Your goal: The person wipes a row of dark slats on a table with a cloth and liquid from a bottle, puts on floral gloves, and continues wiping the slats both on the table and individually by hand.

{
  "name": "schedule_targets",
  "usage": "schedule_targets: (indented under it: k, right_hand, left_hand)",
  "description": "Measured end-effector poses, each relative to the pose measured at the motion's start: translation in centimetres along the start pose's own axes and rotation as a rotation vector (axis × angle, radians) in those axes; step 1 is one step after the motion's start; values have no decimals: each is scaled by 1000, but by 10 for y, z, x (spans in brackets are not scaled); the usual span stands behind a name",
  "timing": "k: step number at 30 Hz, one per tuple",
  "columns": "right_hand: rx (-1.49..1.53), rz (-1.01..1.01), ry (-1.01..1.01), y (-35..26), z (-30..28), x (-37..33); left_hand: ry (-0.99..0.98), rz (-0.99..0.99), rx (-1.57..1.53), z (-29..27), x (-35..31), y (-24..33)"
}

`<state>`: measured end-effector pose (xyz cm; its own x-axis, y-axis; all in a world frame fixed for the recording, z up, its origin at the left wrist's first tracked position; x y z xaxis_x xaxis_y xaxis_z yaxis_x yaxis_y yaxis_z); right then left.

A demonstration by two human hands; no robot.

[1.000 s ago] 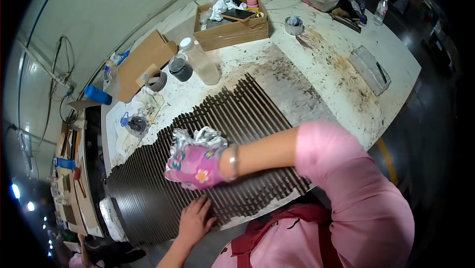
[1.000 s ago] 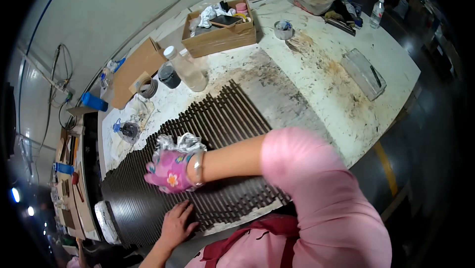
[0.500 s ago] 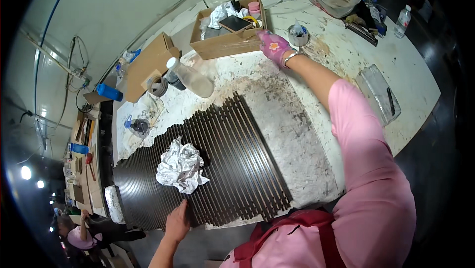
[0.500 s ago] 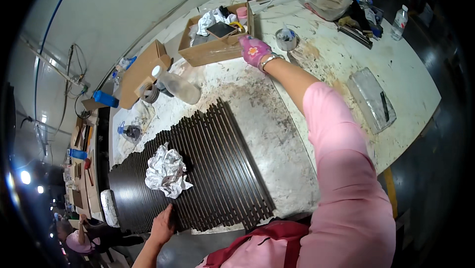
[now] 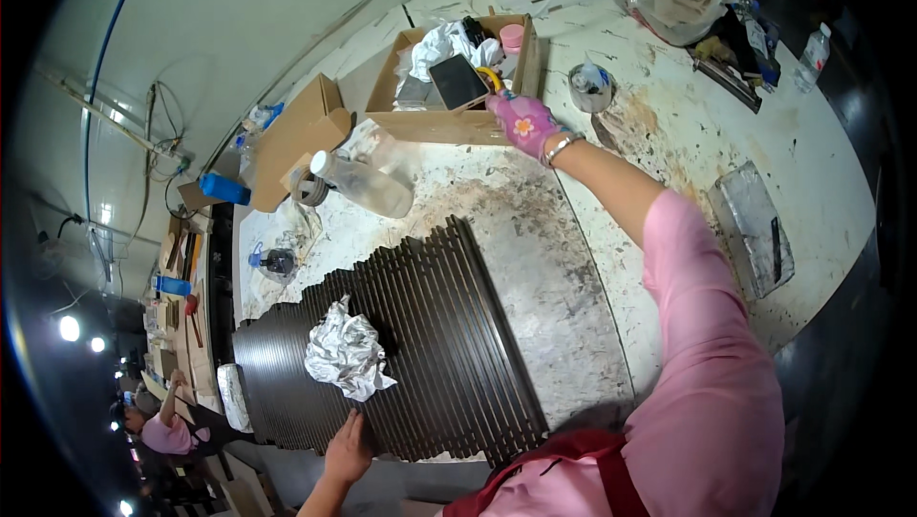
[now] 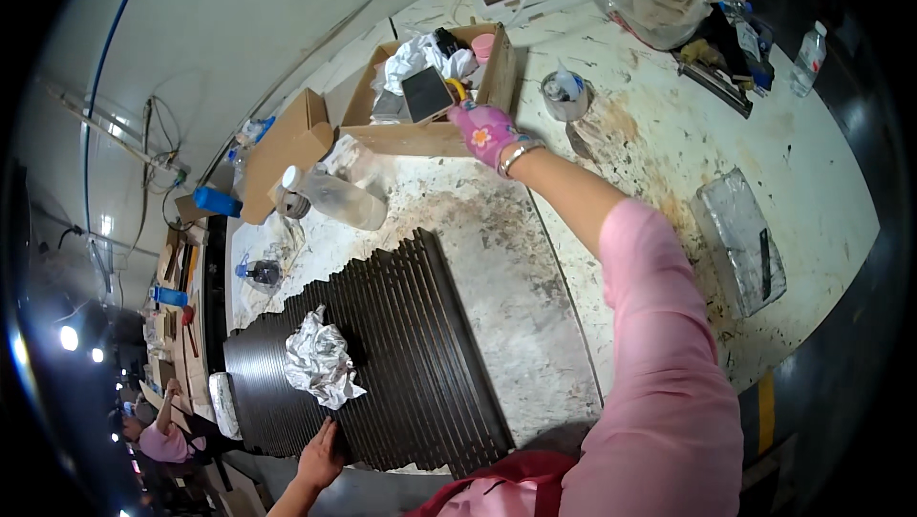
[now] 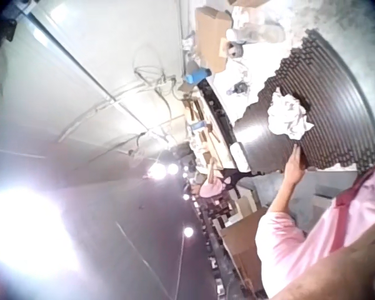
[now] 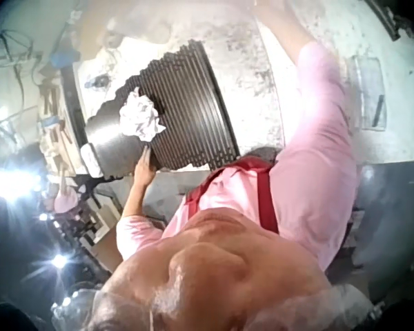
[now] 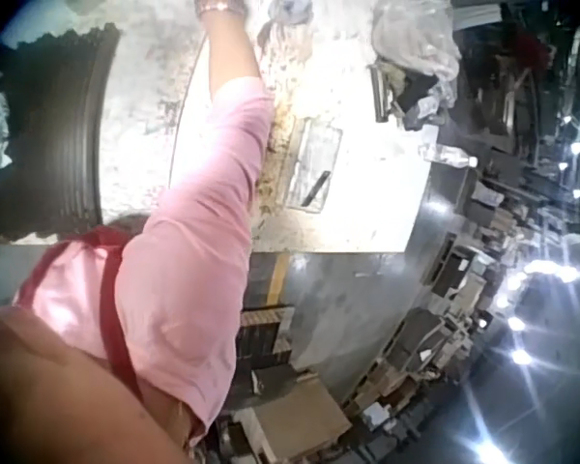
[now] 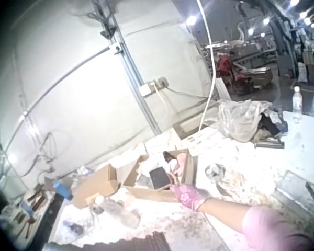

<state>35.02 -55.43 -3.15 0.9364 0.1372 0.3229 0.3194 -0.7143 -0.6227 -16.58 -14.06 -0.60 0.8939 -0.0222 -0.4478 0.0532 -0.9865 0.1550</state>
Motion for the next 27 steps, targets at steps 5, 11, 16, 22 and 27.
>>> schedule_targets:
  k: [5, 11, 16, 22, 27]
  right_hand:
    - [248, -208, -67, -19, -55, -18]
    - [-597, -172, -40, -12, -77, 59]
    - [-936, -219, -246, 7, -23, 92]
    - [-827, -224, -95, -6, -34, 88]
    - [-845, -225, 71, -32, -59, 84]
  left_hand:
    - [-25, -22, -8, -8, 2, 13]
    - [-29, -33, -23, -7, 5, 14]
    - [4, -41, -34, -10, 9, 19]
    - [54, -66, -30, -3, 3, 15]
    - [62, -72, -29, -1, 0, 14]
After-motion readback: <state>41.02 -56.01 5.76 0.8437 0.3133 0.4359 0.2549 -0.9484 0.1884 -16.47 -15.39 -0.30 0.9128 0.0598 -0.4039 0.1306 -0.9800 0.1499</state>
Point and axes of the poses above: each hand's wrist, its own x-axis towards the middle knuckle, its own z-axis out of the palm, y = z × x, the point moved 9 cm from there along x, towards the middle knuckle, and after that the axes turned 9 degrees about -x, right-handed, at the moved point
